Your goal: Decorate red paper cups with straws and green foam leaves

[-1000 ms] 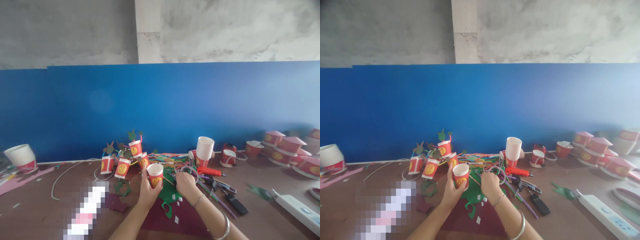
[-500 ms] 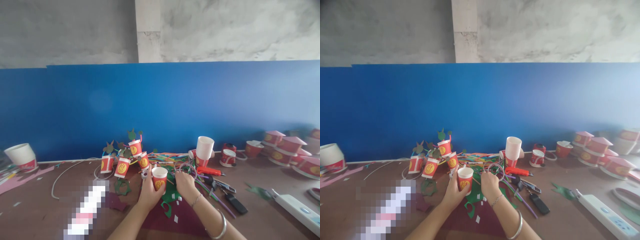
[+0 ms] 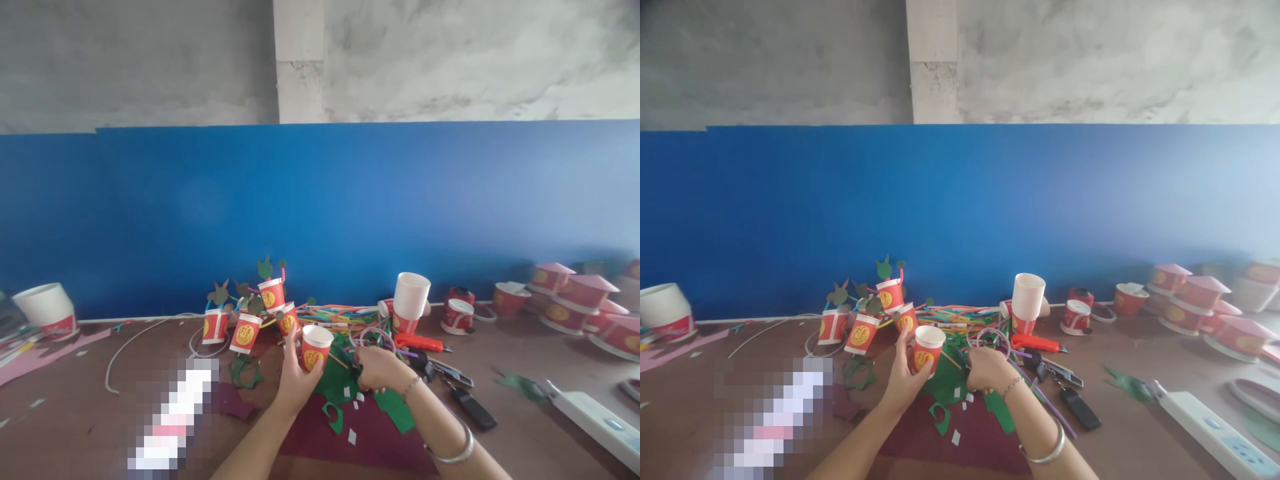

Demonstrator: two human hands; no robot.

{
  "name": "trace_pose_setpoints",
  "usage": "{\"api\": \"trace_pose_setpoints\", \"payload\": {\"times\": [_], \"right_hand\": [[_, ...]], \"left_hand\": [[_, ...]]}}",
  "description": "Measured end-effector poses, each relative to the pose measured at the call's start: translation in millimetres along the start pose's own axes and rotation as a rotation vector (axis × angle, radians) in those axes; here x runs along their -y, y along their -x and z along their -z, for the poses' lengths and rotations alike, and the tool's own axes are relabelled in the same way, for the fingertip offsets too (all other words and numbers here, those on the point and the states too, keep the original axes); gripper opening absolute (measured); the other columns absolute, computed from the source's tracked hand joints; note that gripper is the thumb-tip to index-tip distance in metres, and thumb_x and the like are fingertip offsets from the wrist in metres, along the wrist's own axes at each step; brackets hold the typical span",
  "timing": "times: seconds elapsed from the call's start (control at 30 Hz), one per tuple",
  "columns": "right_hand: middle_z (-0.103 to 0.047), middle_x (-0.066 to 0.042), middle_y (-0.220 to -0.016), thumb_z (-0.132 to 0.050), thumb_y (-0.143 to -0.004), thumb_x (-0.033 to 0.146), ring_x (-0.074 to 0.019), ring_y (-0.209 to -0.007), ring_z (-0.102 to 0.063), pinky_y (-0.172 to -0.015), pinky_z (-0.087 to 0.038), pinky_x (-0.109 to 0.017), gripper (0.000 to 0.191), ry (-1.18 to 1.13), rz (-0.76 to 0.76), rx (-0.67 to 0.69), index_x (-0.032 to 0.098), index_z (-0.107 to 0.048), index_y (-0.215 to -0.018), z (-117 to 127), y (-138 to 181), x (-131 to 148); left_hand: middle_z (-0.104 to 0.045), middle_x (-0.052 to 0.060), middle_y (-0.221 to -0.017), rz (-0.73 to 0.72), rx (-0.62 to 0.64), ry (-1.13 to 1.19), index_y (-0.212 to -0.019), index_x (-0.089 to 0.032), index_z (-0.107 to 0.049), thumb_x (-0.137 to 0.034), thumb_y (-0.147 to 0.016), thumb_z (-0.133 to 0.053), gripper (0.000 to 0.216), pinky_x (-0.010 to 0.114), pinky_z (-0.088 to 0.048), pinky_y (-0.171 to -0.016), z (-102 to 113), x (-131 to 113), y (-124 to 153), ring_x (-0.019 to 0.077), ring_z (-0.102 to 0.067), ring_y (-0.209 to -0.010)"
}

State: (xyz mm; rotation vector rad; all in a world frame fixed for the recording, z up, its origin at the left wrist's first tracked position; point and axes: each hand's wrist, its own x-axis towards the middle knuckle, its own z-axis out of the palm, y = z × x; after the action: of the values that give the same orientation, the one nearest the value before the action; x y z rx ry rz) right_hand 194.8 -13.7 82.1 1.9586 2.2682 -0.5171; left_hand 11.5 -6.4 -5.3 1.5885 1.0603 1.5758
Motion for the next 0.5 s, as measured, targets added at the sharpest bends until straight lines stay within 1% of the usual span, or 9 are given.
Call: {"api": "trace_pose_setpoints", "payload": {"times": [0.03,0.07,0.13,0.2,0.27,0.37,0.43,0.5], "right_hand": [[-0.069,-0.003,-0.060,-0.058,-0.058,0.009,-0.0194,-0.055,-0.067,-0.051,-0.046,-0.023,0.037,-0.015,-0.001,0.019,0.014,-0.067,-0.093,1,1,-2],[-0.068,-0.002,-0.059,-0.057,-0.057,0.008,-0.0184,-0.053,-0.066,-0.050,-0.045,-0.022,0.037,-0.023,-0.004,0.026,0.015,-0.067,-0.092,3,2,-3],[-0.069,-0.003,-0.061,-0.057,-0.057,0.009,-0.0187,-0.054,-0.066,-0.050,-0.044,-0.023,0.034,-0.023,-0.012,0.019,0.015,-0.067,-0.089,5,4,-5],[-0.066,-0.004,-0.057,-0.059,-0.059,0.015,-0.0201,-0.054,-0.065,-0.052,-0.044,-0.025,0.025,-0.016,-0.019,0.014,0.015,-0.067,-0.083,9,8,-7],[-0.061,-0.002,-0.049,-0.062,-0.063,0.026,-0.0205,-0.051,-0.063,-0.054,-0.044,-0.026,0.019,-0.016,-0.027,0.017,0.015,-0.067,-0.078,12,13,-10],[-0.056,0.001,-0.045,-0.065,-0.063,0.038,-0.0185,-0.046,-0.060,-0.052,-0.042,-0.026,0.024,-0.074,-0.049,0.018,0.017,-0.066,-0.075,18,19,-16],[-0.056,0.002,-0.045,-0.067,-0.062,0.039,-0.0171,-0.043,-0.058,-0.050,-0.041,-0.025,0.025,-0.141,-0.049,0.011,0.018,-0.065,-0.075,21,20,-20],[-0.058,0.002,-0.047,-0.068,-0.061,0.036,-0.0172,-0.044,-0.058,-0.050,-0.040,-0.025,0.024,-0.190,-0.029,-0.034,0.017,-0.063,-0.076,23,18,-23]], "left_hand": [[-0.044,0.015,-0.134,-0.023,0.002,-0.034,-0.141,-0.020,-0.020,-0.026,-0.075,-0.060,0.078,0.038,-0.047,-0.094,0,0,1,0.0258,-0.052,-0.117],[-0.042,0.015,-0.135,-0.050,0.006,-0.073,-0.140,-0.019,-0.024,-0.026,-0.075,-0.061,0.075,0.039,-0.045,-0.096,1,-1,1,0.0266,-0.050,-0.120],[-0.043,0.015,-0.134,-0.112,0.026,-0.144,-0.136,-0.019,-0.031,-0.025,-0.075,-0.062,0.069,0.042,-0.041,-0.100,2,0,2,0.0281,-0.046,-0.123],[-0.044,0.014,-0.133,-0.168,0.043,-0.182,-0.133,-0.019,-0.036,-0.025,-0.076,-0.061,0.063,0.045,-0.039,-0.102,4,1,3,0.0289,-0.045,-0.123],[-0.045,0.014,-0.132,-0.195,0.044,-0.176,-0.132,-0.020,-0.038,-0.026,-0.078,-0.060,0.059,0.045,-0.038,-0.102,4,1,3,0.0292,-0.046,-0.123],[-0.044,0.014,-0.133,-0.156,0.037,-0.083,-0.132,-0.020,-0.037,-0.032,-0.081,-0.057,0.056,0.044,-0.040,-0.100,4,-1,3,0.0289,-0.048,-0.120],[-0.045,0.015,-0.132,-0.092,0.046,0.014,-0.134,-0.020,-0.034,-0.038,-0.083,-0.055,0.058,0.043,-0.044,-0.096,4,-3,2,0.0281,-0.051,-0.116],[-0.046,0.016,-0.131,-0.035,0.052,0.089,-0.137,-0.020,-0.030,-0.043,-0.083,-0.054,0.063,0.041,-0.046,-0.094,4,-6,2,0.0276,-0.053,-0.115]]}}
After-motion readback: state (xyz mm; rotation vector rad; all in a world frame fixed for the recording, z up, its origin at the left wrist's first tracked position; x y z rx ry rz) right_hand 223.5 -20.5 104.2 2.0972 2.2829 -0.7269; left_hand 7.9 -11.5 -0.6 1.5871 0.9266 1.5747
